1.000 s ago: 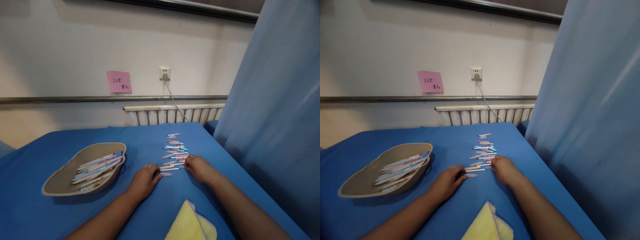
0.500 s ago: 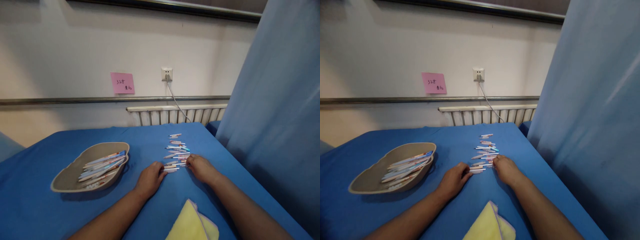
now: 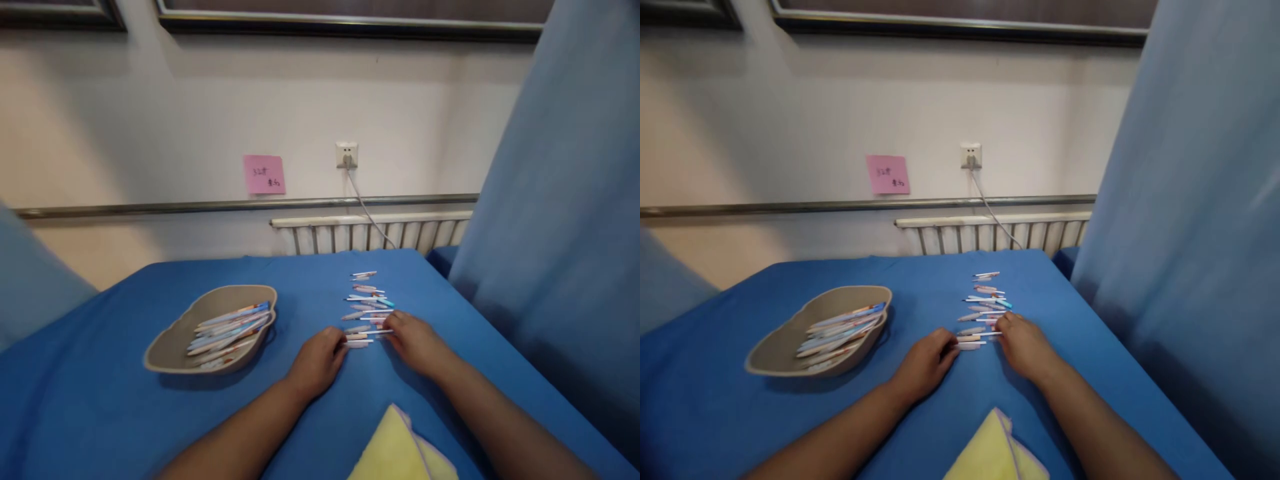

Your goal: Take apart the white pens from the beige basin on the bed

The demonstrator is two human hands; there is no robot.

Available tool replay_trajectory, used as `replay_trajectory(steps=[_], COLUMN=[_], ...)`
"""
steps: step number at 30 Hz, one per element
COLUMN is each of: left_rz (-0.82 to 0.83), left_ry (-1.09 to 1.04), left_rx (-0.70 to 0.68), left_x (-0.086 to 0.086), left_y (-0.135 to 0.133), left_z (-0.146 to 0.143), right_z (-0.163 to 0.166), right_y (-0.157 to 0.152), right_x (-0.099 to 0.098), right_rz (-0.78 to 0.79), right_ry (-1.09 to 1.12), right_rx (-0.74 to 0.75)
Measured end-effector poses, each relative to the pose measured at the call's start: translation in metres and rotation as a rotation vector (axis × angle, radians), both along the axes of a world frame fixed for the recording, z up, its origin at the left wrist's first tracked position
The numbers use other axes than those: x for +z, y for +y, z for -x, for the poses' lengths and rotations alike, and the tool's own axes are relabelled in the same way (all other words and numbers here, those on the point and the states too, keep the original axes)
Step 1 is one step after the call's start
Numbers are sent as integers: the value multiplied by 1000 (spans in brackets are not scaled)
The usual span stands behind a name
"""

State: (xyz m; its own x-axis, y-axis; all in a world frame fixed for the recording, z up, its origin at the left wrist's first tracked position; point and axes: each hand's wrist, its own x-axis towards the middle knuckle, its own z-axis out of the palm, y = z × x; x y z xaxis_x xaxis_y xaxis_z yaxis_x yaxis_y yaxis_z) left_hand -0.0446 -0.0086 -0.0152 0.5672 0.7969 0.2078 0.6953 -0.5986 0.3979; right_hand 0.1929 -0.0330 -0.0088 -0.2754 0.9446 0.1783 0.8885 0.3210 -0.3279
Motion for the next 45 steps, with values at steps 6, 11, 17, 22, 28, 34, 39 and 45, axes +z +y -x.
replay_trajectory(steps=[6,11,17,22,28,34,39,45], left_rz=[51,62,-45,138,265,211,128,-12], left_ry=[-27,-84,-23,286,431,432,372,225], left_rx=[-175,-248,51,445,453,413,407,358], left_x=[6,10,52,103,98,82,99,116], left_y=[-14,-27,-32,2,23,27,33,27], left_z=[0,-1,43,124,159,153,168,144], right_z=[30,43,43,46,46,44,44,46], right_y=[-19,-26,-26,-28,-28,-25,-25,-25], right_x=[-9,-18,-15,-8,-8,-9,-8,-7], right_rz=[25,99,95,115,116,110,107,76], right_ry=[136,198,215,250,252,237,253,325], right_rx=[208,317,319,336,330,312,307,293])
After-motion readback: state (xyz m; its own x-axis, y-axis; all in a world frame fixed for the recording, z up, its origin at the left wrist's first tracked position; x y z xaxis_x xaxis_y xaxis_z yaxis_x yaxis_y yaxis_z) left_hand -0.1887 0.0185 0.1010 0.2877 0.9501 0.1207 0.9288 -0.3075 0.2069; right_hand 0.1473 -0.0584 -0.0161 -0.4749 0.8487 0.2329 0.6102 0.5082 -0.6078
